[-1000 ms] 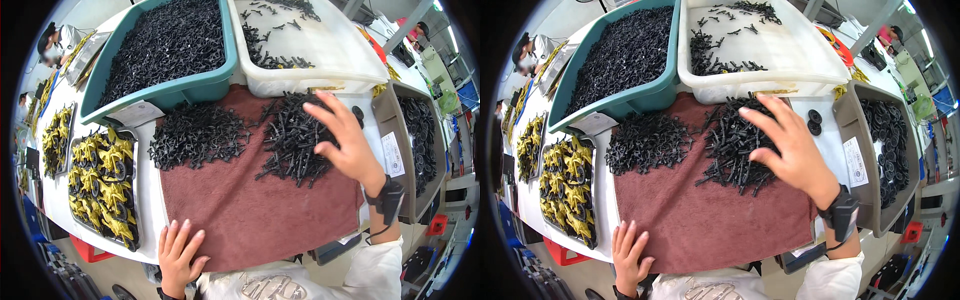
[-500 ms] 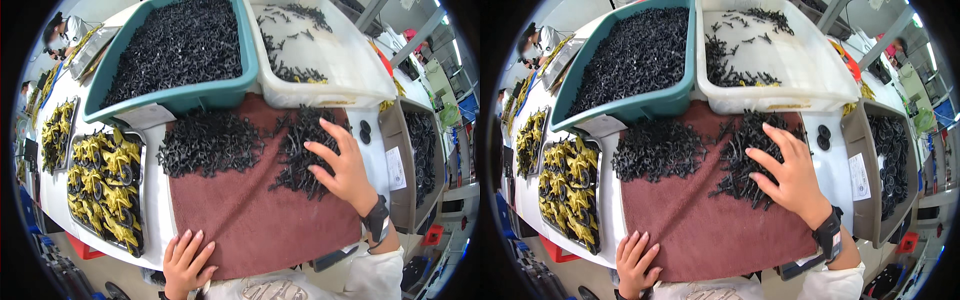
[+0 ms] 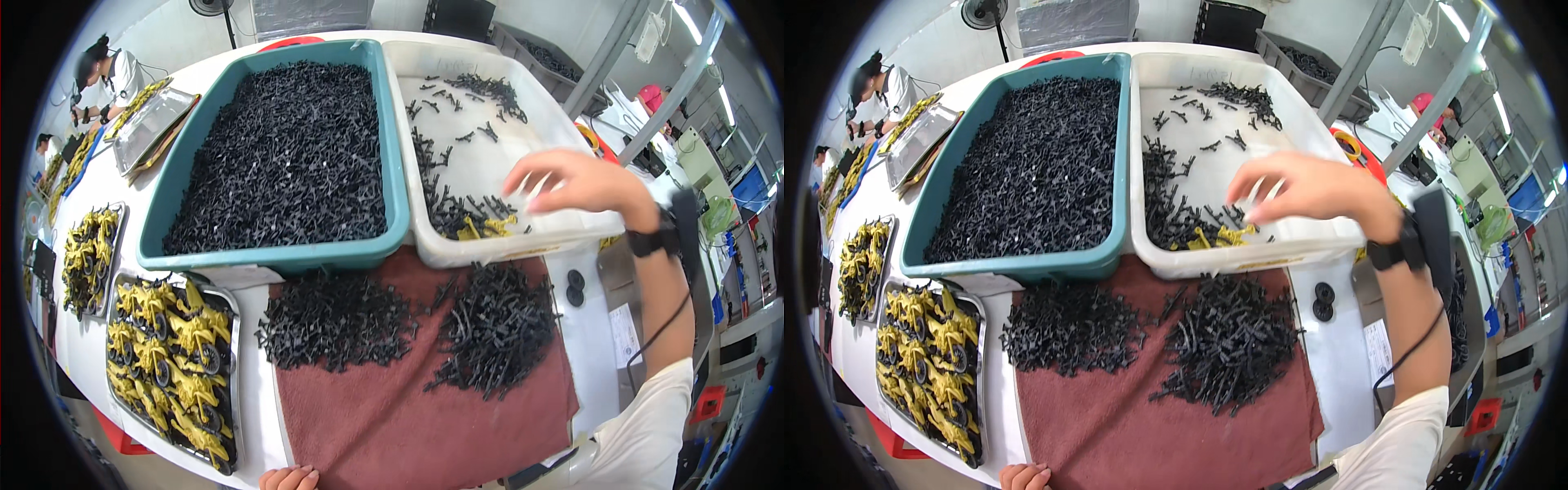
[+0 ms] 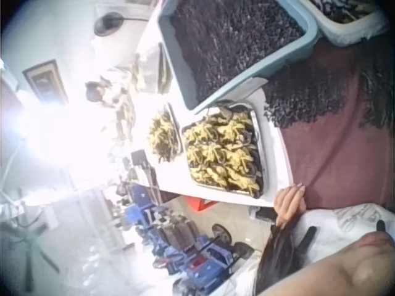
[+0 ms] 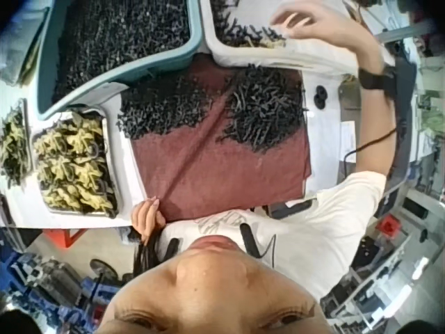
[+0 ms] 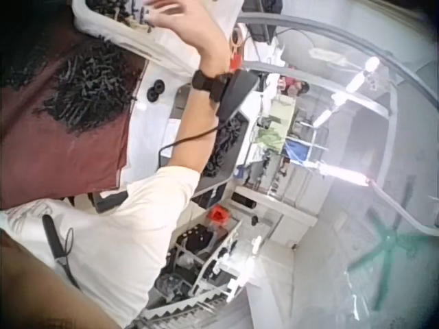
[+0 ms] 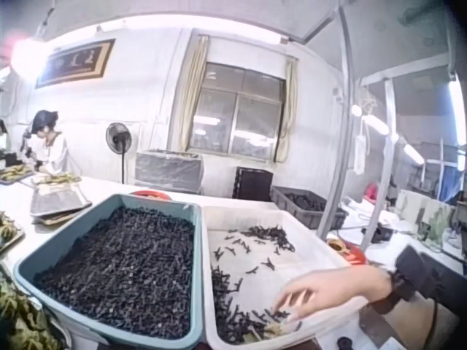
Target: Assembling plastic toy motorcycle models by attaching wheels and handlebars to the body frames.
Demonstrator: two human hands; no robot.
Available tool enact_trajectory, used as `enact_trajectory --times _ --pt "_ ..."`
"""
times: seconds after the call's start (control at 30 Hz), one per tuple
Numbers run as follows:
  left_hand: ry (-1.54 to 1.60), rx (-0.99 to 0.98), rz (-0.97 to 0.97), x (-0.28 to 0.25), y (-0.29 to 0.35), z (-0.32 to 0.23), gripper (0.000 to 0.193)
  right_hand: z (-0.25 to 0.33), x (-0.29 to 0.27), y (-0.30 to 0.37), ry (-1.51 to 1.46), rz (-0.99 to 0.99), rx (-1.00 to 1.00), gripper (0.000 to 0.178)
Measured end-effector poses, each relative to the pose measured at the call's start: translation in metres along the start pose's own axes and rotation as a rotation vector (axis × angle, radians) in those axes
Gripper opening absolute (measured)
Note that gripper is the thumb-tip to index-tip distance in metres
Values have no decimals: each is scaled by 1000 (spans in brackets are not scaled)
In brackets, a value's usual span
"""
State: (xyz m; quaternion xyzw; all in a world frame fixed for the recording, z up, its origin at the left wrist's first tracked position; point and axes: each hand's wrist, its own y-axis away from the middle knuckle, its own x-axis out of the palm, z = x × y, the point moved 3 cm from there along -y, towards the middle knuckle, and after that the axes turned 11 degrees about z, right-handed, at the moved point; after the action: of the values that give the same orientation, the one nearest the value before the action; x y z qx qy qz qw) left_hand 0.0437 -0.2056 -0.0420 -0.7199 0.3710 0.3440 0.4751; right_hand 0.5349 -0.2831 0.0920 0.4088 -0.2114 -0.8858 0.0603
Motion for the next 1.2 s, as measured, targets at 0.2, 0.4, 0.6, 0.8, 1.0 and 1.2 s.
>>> enact_trajectory --times 0.2,0.4,0.6,0.8,1.0,1.2 --pt "-62 -30 -65 9 -1 8 9 -33 33 -59 147 372 -24 52" --pt "-143 -71 -175 25 10 11 7 -34 32 -64 397 124 95 51" --pt "-135 -103 -124 30 51 19 18 -48 3 -49 367 -162 193 38" --pt "-117 -168 -157 37 54 22 21 -47 -18 -30 -48 -290 136 23" --pt "-186 -118 -272 34 25 16 6 -46 -10 -46 100 -42 194 25" --pt "-125 -45 -89 23 20 22 4 -54 -10 -39 632 -77 323 43"
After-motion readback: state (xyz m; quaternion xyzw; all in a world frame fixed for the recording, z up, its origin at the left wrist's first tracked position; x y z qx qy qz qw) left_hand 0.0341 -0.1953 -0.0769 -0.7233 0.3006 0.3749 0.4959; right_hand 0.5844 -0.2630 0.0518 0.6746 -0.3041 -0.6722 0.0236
